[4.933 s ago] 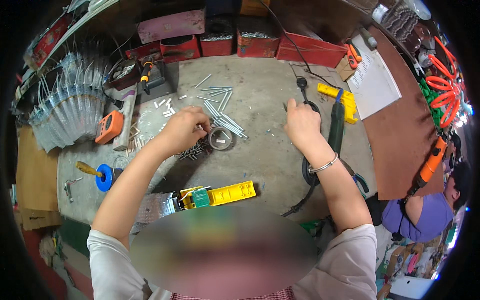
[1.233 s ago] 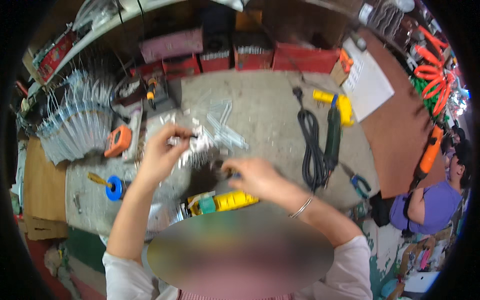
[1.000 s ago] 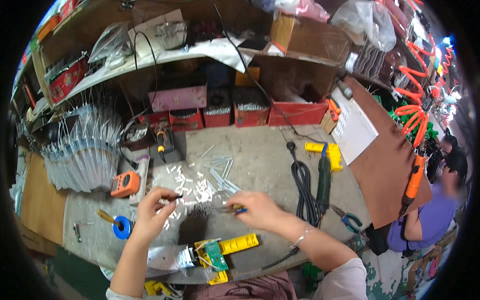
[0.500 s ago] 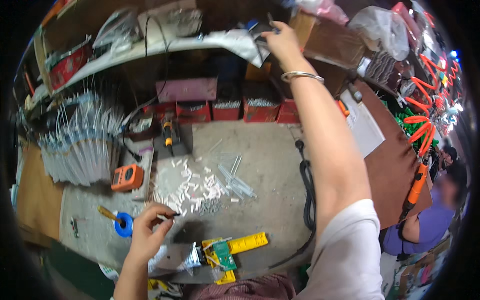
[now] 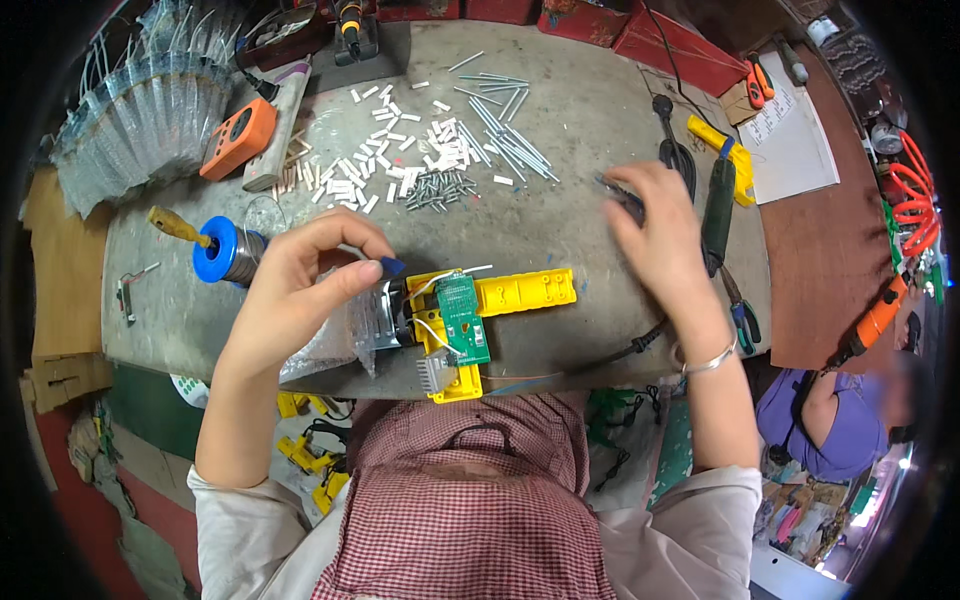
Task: Assemble an electronic device by installing a PCB, wiring, and soldering components into a plastic housing.
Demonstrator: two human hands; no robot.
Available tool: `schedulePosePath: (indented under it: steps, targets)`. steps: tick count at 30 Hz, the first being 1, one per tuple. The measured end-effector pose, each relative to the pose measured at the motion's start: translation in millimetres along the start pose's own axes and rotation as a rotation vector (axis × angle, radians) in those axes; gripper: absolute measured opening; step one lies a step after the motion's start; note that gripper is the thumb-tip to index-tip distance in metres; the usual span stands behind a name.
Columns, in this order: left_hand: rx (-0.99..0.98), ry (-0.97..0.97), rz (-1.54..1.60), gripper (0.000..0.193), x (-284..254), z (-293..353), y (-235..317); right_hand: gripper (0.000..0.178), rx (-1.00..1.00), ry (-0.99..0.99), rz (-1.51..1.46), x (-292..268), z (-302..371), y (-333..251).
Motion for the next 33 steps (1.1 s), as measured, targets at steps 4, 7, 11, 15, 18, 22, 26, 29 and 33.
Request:
schedulePosePath:
  steps: [4,7,11,15,18,22,26,29,33]
  targets:
    - [-0.041,-0.048,-0.028,0.013,17.1,-7.7,-7.9,0.037,0.196,-0.454,-0.681,29.3,16.2,-79.7]
    - [-0.069,-0.079,-0.038,0.014,27.0,-17.3,-13.0,0.027,0.308,-0.506,-0.739,46.7,18.5,-87.7]
    - [-0.14,-0.125,-0.059,0.013,34.1,-25.8,-17.8,0.02,0.355,-0.433,-0.849,58.2,20.7,-81.0]
    - [-0.139,-0.142,-0.1,0.012,38.5,-32.6,-23.1,0.018,0.386,-0.419,-0.945,59.0,18.7,-81.0]
    - [-0.112,-0.14,-0.115,0.011,39.3,-35.2,-24.0,0.017,0.371,-0.43,-0.931,55.2,15.8,-83.4]
    - [-0.073,-0.131,-0.148,0.011,41.2,-36.4,-19.6,0.016,0.389,-0.472,-0.888,50.9,13.7,-84.9]
    - [-0.05,-0.113,-0.211,0.013,42.4,-36.4,-17.3,0.013,0.439,-0.53,-0.877,47.5,12.5,-87.2]
    - [0.044,-0.086,-0.312,0.017,43.3,-32.5,-5.0,0.013,0.411,-0.527,-0.848,45.5,10.9,-89.1]
    - [0.226,0.01,-0.445,0.022,44.4,-25.9,-3.5,0.013,0.338,-0.449,-0.894,45.1,9.6,-91.1]
Point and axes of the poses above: each hand's wrist, its own z-axis away from the middle knuckle, its own x-axis out of the palm, y = z × x, the point moved 7 cm from there along -z, towards the middle knuckle, and after that the axes turned 2 degrees about y, right-handed, at the moved point
